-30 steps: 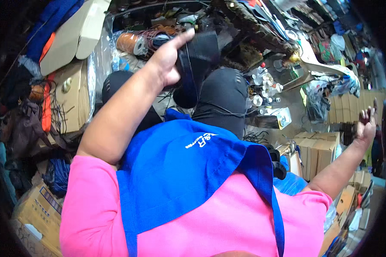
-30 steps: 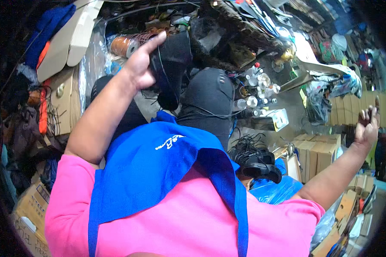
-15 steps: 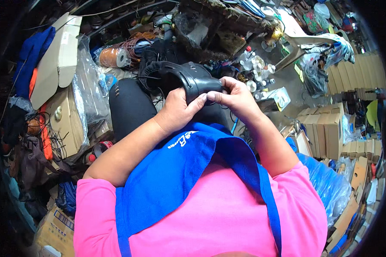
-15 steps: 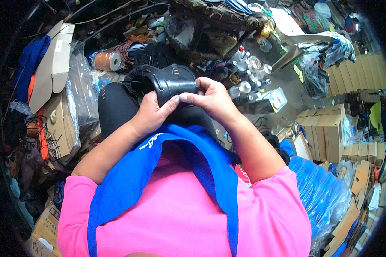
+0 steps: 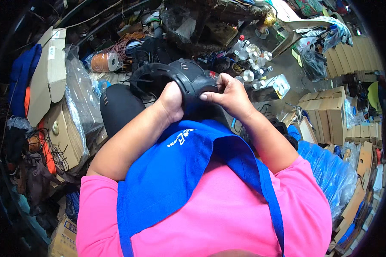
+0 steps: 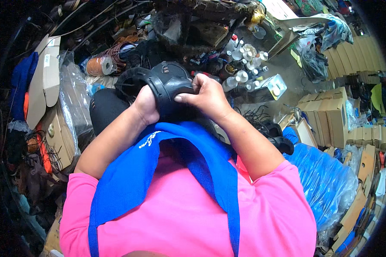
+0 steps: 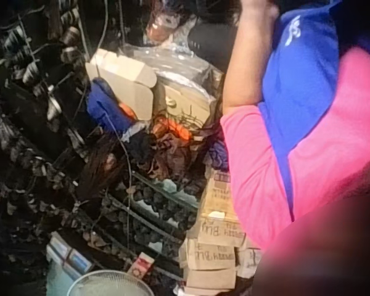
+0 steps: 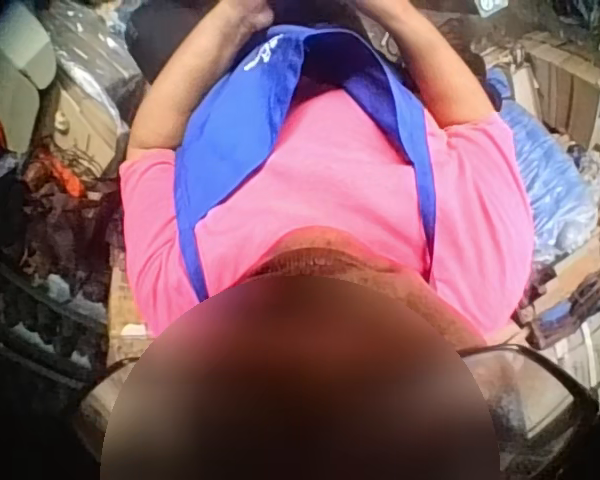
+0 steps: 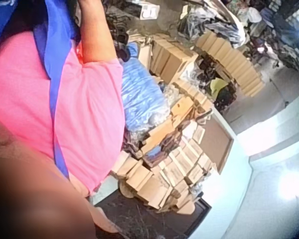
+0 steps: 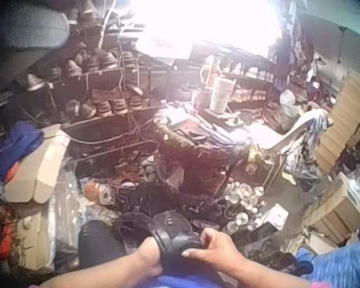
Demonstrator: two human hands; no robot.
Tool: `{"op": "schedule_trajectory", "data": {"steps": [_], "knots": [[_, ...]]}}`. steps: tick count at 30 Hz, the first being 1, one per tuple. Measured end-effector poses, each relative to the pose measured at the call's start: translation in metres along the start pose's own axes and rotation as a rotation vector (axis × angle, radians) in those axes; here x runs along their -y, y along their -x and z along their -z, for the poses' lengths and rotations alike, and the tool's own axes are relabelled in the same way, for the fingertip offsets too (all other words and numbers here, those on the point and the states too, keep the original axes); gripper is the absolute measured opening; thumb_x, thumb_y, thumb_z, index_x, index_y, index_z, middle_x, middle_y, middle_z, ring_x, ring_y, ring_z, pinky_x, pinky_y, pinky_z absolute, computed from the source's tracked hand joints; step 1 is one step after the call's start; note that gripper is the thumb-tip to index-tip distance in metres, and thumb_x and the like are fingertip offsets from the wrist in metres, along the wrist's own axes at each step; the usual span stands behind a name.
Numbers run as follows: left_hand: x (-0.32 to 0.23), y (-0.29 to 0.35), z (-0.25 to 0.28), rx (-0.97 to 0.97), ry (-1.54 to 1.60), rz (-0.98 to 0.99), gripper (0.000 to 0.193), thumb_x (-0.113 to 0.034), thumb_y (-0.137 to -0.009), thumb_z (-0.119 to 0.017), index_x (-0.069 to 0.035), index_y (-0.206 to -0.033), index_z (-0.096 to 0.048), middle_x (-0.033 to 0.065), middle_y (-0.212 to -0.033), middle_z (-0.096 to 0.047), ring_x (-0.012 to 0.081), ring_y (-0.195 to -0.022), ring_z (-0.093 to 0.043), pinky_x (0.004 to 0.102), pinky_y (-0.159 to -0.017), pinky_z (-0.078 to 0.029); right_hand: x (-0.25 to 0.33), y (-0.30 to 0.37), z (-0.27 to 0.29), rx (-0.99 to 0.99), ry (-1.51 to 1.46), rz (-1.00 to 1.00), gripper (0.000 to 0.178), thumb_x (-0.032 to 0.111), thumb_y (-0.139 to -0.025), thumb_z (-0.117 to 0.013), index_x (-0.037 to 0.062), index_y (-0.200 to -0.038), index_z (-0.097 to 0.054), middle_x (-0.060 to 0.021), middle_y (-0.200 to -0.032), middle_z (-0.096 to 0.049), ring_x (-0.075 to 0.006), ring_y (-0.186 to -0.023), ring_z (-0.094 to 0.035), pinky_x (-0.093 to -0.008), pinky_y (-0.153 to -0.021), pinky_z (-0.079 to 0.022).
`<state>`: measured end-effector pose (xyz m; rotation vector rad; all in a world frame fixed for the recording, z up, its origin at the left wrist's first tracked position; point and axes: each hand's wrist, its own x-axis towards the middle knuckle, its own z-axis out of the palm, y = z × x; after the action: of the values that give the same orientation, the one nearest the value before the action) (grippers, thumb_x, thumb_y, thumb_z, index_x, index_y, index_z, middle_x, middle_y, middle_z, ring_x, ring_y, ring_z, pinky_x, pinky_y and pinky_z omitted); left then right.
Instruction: Manually stitching the upper leather of a black shoe using a needle and thread.
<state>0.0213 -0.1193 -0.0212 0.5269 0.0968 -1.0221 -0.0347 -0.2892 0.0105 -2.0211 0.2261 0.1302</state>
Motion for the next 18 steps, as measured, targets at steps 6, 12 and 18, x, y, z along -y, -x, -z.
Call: {"op": "schedule_trajectory", "data": {"steps": [6,12,18], "knots": [[-0.009,0.004,-0.017,-0.07,-0.209,-0.394,0.03,-0.033,-0.093,-0.048,-0.007,-0.102,-0.06,0.0042,-0.096,-0.062,0.0132,-0.086,-0.059,0.0285,-0.079,-0.049,0.024,-0.032,-0.018,-0.082,0.092,0.155,0.038,0.016,-0.064,-0.085,0.0063,-0.068,-0.048,0.003,-0.064,-0.05,-0.0045,-0.063,-0.044,-0.0229,-0.056,-0.04],[-0.028,0.018,-0.008,0.0,-0.036,-0.451,0.045,-0.04,-0.093,-0.042,-0.005,-0.118,-0.053,0.0115,-0.113,-0.06,0.023,-0.103,-0.06,0.0381,-0.091,-0.049,0.04,-0.037,-0.016,0.192,-0.45,0.147,0.026,0.015,-0.076,-0.076,0.0035,-0.096,-0.065,0.002,-0.086,-0.061,-0.0072,-0.08,-0.055,-0.0215,-0.077,-0.043],[-0.036,0.039,0.009,0.081,-0.223,-0.363,0.043,-0.037,-0.091,-0.052,-0.005,-0.12,-0.052,0.0093,-0.113,-0.06,0.0189,-0.099,-0.06,0.0345,-0.088,-0.049,0.043,-0.041,0.006,0.398,-0.438,0.257,0.027,0.024,-0.074,-0.077,0.0034,-0.078,-0.061,0.0004,-0.084,-0.056,-0.0089,-0.079,-0.048,-0.0246,-0.072,-0.039]]}}
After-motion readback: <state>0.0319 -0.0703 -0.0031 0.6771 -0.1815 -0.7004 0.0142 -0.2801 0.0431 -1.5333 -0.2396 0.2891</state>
